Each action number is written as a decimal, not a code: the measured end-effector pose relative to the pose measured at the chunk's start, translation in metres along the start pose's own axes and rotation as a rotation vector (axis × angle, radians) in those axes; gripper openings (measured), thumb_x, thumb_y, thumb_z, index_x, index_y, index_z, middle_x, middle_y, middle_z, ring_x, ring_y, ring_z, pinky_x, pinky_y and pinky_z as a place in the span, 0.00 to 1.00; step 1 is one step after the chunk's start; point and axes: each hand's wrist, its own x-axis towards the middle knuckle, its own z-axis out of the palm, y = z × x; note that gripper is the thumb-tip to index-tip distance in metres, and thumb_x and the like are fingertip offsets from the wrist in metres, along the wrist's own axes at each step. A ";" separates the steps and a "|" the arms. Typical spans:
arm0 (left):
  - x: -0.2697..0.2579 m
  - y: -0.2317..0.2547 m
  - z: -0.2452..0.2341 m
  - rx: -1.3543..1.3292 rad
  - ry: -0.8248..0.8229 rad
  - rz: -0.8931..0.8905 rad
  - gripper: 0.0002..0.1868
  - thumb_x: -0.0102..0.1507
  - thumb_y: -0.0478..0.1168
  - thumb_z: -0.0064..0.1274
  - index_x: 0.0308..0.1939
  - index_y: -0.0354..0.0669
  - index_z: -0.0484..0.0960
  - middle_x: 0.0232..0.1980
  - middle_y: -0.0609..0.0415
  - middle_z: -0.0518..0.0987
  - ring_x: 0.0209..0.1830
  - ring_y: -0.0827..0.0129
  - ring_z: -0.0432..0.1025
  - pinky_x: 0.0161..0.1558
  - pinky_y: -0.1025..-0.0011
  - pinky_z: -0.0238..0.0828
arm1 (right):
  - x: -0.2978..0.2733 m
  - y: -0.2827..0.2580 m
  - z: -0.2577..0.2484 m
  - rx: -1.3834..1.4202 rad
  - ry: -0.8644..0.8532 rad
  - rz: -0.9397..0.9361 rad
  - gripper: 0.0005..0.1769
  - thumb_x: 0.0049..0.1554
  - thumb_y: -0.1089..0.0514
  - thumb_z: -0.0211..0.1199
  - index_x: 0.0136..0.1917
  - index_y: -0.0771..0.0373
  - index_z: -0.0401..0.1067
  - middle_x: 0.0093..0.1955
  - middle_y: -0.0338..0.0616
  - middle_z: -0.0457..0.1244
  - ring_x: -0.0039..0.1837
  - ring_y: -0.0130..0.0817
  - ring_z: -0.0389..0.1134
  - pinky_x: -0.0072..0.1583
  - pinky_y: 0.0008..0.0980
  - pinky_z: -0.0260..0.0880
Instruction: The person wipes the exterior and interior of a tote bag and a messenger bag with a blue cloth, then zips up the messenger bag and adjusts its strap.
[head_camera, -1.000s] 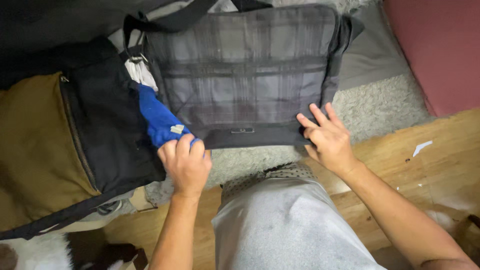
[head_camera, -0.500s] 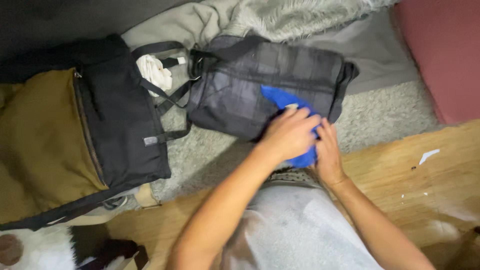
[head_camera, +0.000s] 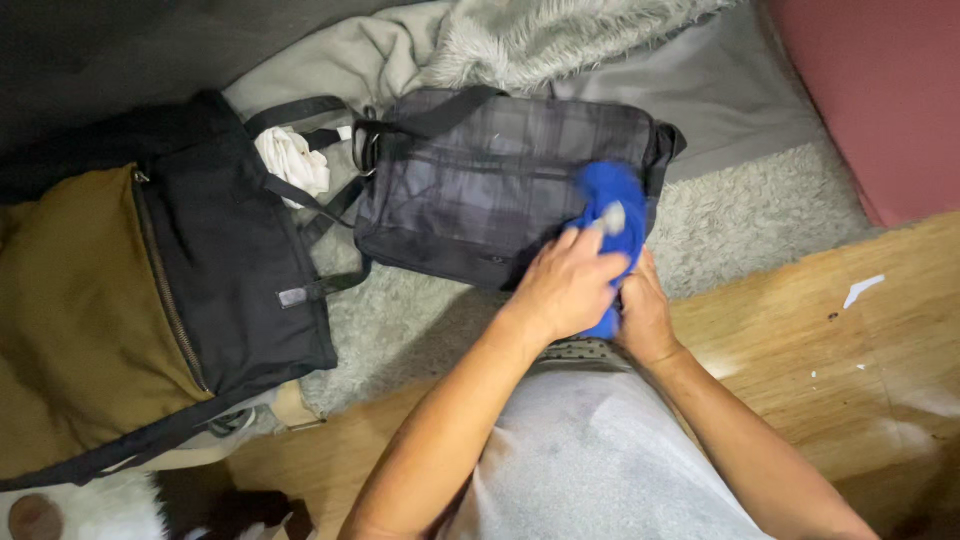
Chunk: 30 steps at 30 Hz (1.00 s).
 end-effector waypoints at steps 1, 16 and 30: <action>-0.009 -0.019 -0.004 -0.007 -0.067 -0.081 0.07 0.56 0.40 0.62 0.38 0.49 0.88 0.53 0.43 0.85 0.53 0.43 0.78 0.56 0.48 0.76 | -0.002 -0.001 -0.002 0.002 -0.014 -0.006 0.25 0.46 0.74 0.73 0.52 0.67 0.63 0.87 0.74 0.51 0.89 0.75 0.51 0.86 0.62 0.52; -0.086 -0.109 -0.094 0.720 0.099 -0.738 0.33 0.66 0.58 0.64 0.73 0.52 0.84 0.62 0.39 0.81 0.56 0.39 0.76 0.57 0.44 0.73 | 0.039 -0.025 -0.031 0.024 0.046 0.342 0.25 0.55 0.55 0.80 0.55 0.66 0.68 0.71 0.65 0.64 0.75 0.59 0.64 0.76 0.52 0.66; 0.028 -0.056 -0.014 0.100 -0.259 -0.286 0.15 0.68 0.53 0.60 0.51 0.52 0.88 0.48 0.43 0.84 0.51 0.40 0.80 0.51 0.43 0.77 | 0.071 0.030 0.004 1.109 0.085 1.003 0.27 0.70 0.49 0.58 0.77 0.65 0.69 0.70 0.49 0.70 0.69 0.37 0.71 0.71 0.40 0.70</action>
